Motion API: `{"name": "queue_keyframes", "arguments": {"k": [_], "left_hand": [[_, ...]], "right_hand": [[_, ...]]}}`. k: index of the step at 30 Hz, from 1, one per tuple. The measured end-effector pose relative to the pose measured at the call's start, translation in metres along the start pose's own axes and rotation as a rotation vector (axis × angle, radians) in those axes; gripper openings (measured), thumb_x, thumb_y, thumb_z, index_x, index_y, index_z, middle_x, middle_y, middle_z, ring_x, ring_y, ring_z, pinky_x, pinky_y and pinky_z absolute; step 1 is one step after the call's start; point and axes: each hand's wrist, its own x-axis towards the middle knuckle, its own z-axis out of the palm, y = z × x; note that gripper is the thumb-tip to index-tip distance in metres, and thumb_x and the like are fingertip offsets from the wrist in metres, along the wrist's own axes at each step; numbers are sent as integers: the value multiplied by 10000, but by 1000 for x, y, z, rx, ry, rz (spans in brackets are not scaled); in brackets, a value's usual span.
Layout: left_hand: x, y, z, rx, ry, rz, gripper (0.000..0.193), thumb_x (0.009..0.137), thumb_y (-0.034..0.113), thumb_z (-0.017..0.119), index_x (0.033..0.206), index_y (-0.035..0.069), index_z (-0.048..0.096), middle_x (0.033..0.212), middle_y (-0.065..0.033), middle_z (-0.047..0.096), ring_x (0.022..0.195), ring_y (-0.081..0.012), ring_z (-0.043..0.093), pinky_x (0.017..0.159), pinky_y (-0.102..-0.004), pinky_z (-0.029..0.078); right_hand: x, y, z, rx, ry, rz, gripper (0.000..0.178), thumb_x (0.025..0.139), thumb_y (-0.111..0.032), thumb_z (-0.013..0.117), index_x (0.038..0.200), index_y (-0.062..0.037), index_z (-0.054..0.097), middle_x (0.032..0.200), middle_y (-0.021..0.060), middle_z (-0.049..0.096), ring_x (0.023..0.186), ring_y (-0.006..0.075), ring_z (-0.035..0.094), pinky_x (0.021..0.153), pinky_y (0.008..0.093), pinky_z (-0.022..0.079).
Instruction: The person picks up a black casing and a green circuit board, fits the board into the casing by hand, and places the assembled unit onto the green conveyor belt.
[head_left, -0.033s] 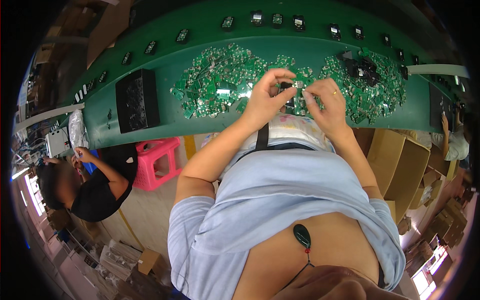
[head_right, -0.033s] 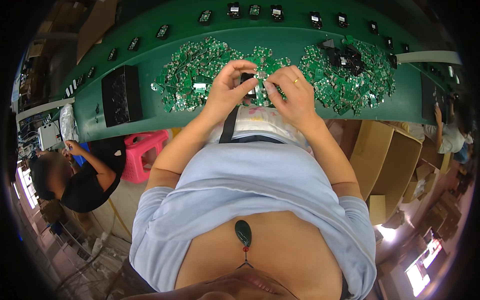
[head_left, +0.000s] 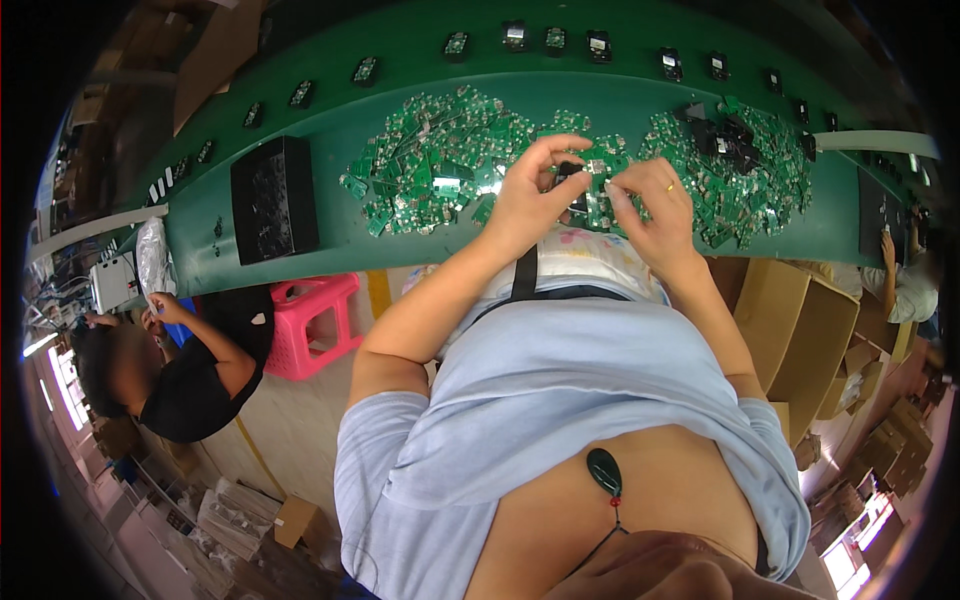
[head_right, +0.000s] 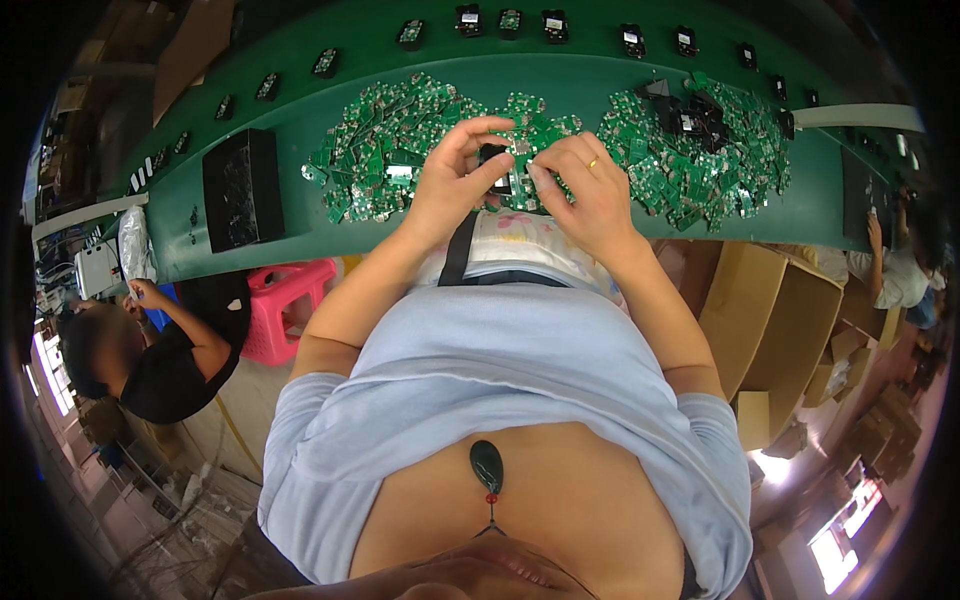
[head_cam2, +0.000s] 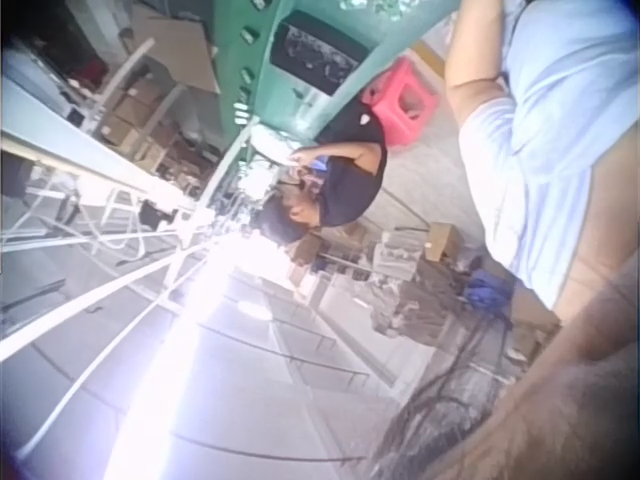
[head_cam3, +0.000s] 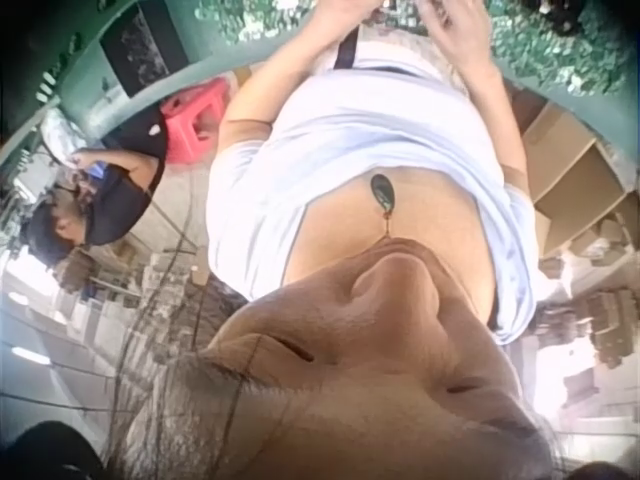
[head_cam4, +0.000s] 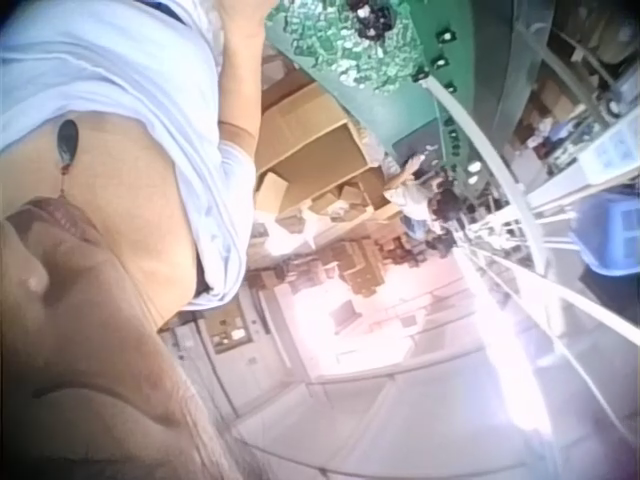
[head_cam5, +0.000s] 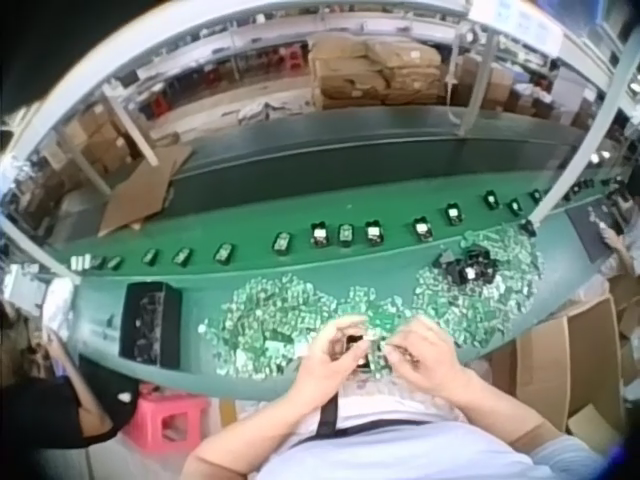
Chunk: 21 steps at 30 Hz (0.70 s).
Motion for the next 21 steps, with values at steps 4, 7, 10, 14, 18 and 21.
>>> {"name": "queue_keyframes", "arguments": {"k": [4, 7, 10, 14, 18, 21], "left_hand": [[0, 7, -2, 161, 69, -68, 194, 811, 82, 596, 1004, 77, 612, 883, 20, 527, 629, -14, 474, 481, -159, 411], [1, 6, -2, 268, 127, 181, 146, 806, 69, 594, 947, 57, 628, 881, 17, 518, 620, -13, 472, 503, -160, 394], [3, 5, -2, 351, 179, 286, 137, 798, 60, 597, 931, 42, 626, 860, 6, 519, 642, -23, 481, 521, -158, 393], [4, 4, -2, 415, 212, 351, 134, 795, 49, 596, 926, 43, 624, 861, -12, 525, 700, -50, 500, 543, -169, 406], [4, 5, -2, 441, 223, 429, 139, 781, 31, 603, 919, 32, 619, 875, -42, 539, 766, -104, 520, 625, -209, 434], [4, 7, -2, 445, 231, 457, 143, 773, 24, 608, 916, 25, 616, 886, -60, 549, 785, -132, 534, 666, -230, 444]], "right_hand": [[1, -6, -7, -34, -94, -23, 120, 690, -26, 640, 785, -43, 569, 754, 58, 562, 656, 219, 525, 537, 309, 430], [3, -8, -9, -100, -145, -80, 141, 672, -21, 642, 790, -45, 569, 766, 48, 557, 663, 212, 523, 534, 306, 434], [6, -9, -9, -133, -172, -92, 163, 655, -17, 643, 797, -45, 567, 790, 41, 553, 679, 207, 524, 536, 309, 440], [11, -10, -8, -154, -186, -101, 176, 652, -16, 640, 807, -44, 562, 804, 42, 546, 701, 208, 521, 548, 311, 444], [14, -11, -5, -150, -191, -112, 183, 647, -11, 637, 808, -43, 556, 798, 47, 541, 712, 212, 518, 563, 311, 446], [16, -13, -4, -158, -203, -108, 194, 637, -6, 637, 808, -41, 553, 792, 51, 535, 711, 216, 514, 569, 314, 446]]}}
